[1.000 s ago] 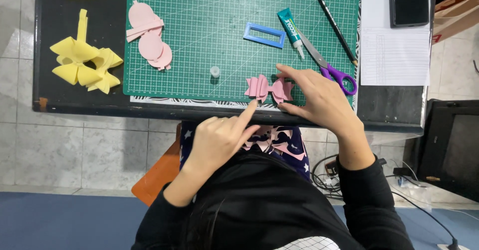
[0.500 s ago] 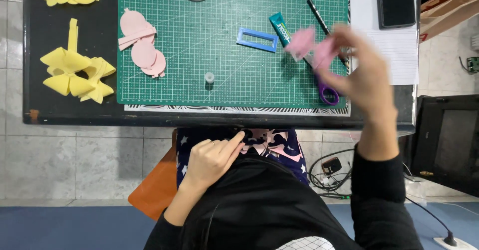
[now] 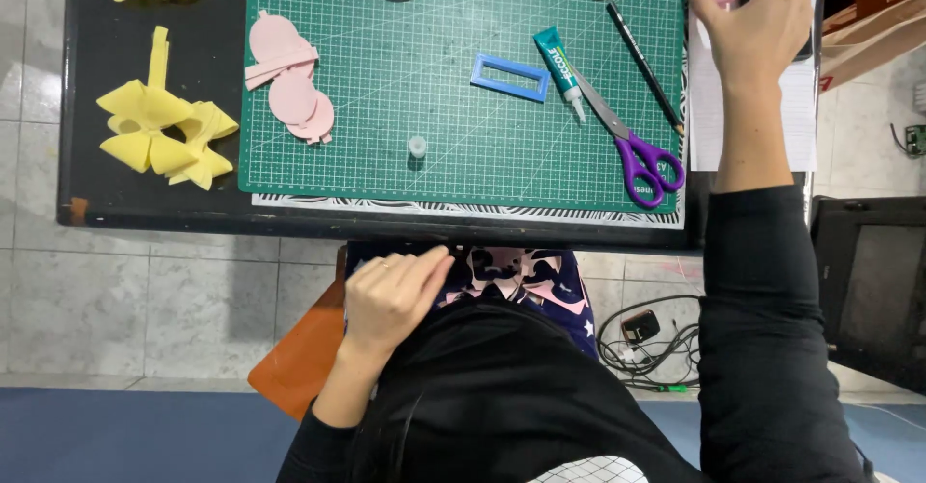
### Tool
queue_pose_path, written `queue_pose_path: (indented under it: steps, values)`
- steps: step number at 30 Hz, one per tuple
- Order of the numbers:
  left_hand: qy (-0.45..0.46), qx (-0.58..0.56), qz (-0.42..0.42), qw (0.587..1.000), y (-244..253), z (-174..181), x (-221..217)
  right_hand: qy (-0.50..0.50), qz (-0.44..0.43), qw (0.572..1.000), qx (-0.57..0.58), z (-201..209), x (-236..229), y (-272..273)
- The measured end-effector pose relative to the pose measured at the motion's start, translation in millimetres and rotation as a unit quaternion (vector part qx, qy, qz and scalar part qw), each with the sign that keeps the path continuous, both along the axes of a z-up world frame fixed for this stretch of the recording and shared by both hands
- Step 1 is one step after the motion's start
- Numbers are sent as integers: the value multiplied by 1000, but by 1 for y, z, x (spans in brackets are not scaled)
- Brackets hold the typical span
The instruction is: Gluing pre-cut foam pieces to create decorative bows.
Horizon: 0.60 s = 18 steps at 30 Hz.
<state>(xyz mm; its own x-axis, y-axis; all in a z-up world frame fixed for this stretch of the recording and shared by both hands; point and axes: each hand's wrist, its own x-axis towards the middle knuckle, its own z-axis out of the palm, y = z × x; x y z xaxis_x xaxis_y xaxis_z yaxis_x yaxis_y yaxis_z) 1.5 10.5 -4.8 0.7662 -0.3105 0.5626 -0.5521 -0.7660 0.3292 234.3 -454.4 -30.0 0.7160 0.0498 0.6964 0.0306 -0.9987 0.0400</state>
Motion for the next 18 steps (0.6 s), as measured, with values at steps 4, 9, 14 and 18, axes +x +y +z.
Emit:
queue_pose_path:
  steps: [4, 9, 14, 18]
  values:
    - [6, -72, 73, 995, 4, 20, 13, 24, 10, 999, -24, 23, -18, 23]
    - [66, -115, 109, 985, 10, 25, 47, 177, 223, 949, 133, 76, -63, 112]
    - [125, -88, 106, 983, 7, 18, 78, 246, 207, 945, 54, 66, -68, 156]
    - [130, -102, 81, 983, 1, 18, 96, 249, 206, 944, 60, 58, -64, 164]
